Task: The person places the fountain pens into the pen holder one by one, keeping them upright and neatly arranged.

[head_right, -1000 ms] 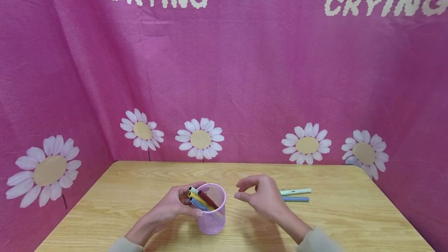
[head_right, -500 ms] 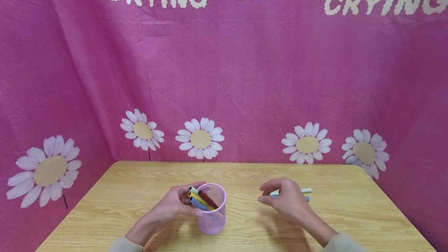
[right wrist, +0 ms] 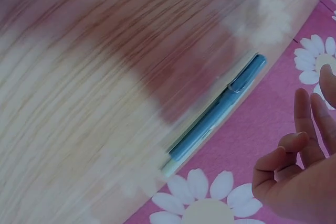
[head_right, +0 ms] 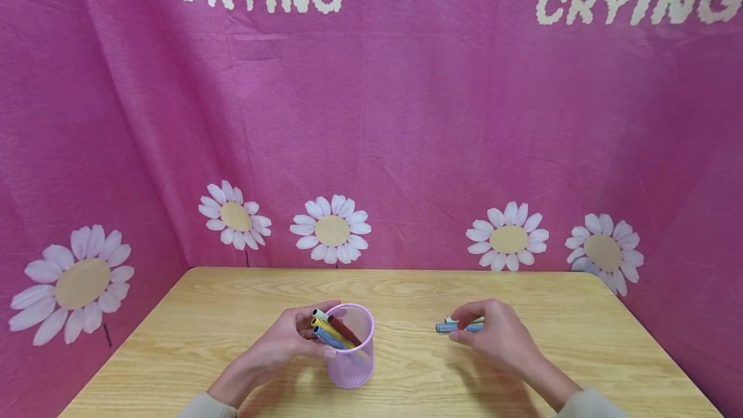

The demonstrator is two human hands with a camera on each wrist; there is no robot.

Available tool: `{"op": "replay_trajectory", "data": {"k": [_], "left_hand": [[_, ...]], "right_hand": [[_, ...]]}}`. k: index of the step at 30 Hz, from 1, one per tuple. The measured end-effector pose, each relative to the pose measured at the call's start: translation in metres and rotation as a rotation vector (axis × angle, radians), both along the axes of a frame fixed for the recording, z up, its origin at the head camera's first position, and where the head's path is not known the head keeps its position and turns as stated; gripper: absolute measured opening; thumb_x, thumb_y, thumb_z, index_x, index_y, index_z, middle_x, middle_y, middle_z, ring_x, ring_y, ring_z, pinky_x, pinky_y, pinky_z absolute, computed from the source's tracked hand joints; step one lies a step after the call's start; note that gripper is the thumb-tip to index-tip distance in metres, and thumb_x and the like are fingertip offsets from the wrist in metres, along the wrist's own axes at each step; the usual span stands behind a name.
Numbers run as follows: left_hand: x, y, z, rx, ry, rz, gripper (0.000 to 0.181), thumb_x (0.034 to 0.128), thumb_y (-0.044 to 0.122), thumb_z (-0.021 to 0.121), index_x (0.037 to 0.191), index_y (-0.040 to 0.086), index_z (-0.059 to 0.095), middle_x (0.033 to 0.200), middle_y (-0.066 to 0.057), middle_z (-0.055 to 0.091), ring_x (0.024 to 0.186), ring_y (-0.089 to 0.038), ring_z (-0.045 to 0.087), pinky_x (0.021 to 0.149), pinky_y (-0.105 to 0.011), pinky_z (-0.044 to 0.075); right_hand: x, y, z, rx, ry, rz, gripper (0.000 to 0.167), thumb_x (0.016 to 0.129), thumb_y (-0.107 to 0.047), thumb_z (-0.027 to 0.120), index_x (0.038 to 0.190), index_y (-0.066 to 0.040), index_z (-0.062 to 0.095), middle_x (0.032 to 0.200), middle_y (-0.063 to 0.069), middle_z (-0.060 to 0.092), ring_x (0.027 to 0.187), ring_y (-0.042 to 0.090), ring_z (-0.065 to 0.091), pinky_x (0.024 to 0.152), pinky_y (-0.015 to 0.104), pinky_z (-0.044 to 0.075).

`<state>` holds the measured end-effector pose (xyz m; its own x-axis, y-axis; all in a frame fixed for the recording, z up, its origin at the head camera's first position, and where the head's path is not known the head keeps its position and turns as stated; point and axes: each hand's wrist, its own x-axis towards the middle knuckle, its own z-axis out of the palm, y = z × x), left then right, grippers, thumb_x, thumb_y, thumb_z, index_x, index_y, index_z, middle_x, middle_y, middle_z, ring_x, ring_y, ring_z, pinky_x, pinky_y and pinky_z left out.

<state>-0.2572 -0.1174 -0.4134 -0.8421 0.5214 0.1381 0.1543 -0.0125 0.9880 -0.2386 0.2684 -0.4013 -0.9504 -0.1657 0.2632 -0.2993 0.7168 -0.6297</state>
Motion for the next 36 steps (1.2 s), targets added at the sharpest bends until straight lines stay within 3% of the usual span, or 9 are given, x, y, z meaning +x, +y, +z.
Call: {"op": "replay_trajectory", "data": {"k": [12, 19, 25, 31, 36], "left_hand": [[0.000, -0.001, 0.000, 0.004, -0.008, -0.001, 0.080, 0.0806, -0.003, 0.086, 0.151, -0.011, 0.048, 0.125, -0.016, 0.072, 0.107, -0.022, 0.068, 0.092, -0.028, 0.056], [-0.002, -0.001, -0.002, 0.000, -0.018, 0.001, 0.079, 0.0801, -0.002, 0.088, 0.150, -0.008, 0.051, 0.124, -0.016, 0.073, 0.106, -0.020, 0.068, 0.092, -0.027, 0.056], [-0.002, -0.001, -0.002, 0.001, -0.012, -0.002, 0.078, 0.0798, -0.002, 0.088, 0.150, -0.006, 0.053, 0.122, -0.015, 0.073, 0.105, -0.020, 0.069, 0.091, -0.027, 0.056], [-0.002, -0.001, -0.001, -0.003, -0.011, 0.000, 0.078, 0.0798, -0.002, 0.087, 0.149, -0.006, 0.053, 0.122, -0.015, 0.073, 0.104, -0.019, 0.068, 0.091, -0.027, 0.056], [-0.002, -0.001, -0.002, -0.008, -0.014, 0.007, 0.080, 0.0799, -0.001, 0.088, 0.150, -0.008, 0.051, 0.125, -0.016, 0.072, 0.107, -0.020, 0.068, 0.092, -0.027, 0.055]], "right_hand": [[-0.004, 0.016, 0.000, 0.038, -0.006, -0.003, 0.027, 0.082, -0.016, 0.092, 0.105, -0.005, 0.082, 0.089, -0.002, 0.076, 0.066, 0.013, 0.045, 0.057, 0.028, 0.037], [-0.009, 0.027, 0.000, 0.105, -0.024, 0.021, 0.027, 0.081, -0.016, 0.092, 0.104, -0.007, 0.082, 0.092, -0.001, 0.075, 0.084, 0.019, 0.061, 0.067, 0.030, 0.045], [-0.012, 0.034, -0.002, 0.172, -0.042, 0.014, 0.023, 0.080, -0.017, 0.093, 0.099, -0.012, 0.082, 0.092, -0.003, 0.073, 0.089, 0.022, 0.062, 0.073, 0.038, 0.048], [-0.017, 0.041, -0.008, 0.196, -0.007, 0.020, 0.022, 0.078, -0.017, 0.094, 0.096, -0.014, 0.082, 0.091, -0.004, 0.073, 0.087, 0.021, 0.061, 0.068, 0.034, 0.046], [-0.023, 0.045, -0.012, 0.221, 0.009, 0.026, 0.027, 0.075, -0.018, 0.096, 0.098, -0.014, 0.082, 0.093, -0.003, 0.074, 0.091, 0.023, 0.066, 0.075, 0.041, 0.053]]}}
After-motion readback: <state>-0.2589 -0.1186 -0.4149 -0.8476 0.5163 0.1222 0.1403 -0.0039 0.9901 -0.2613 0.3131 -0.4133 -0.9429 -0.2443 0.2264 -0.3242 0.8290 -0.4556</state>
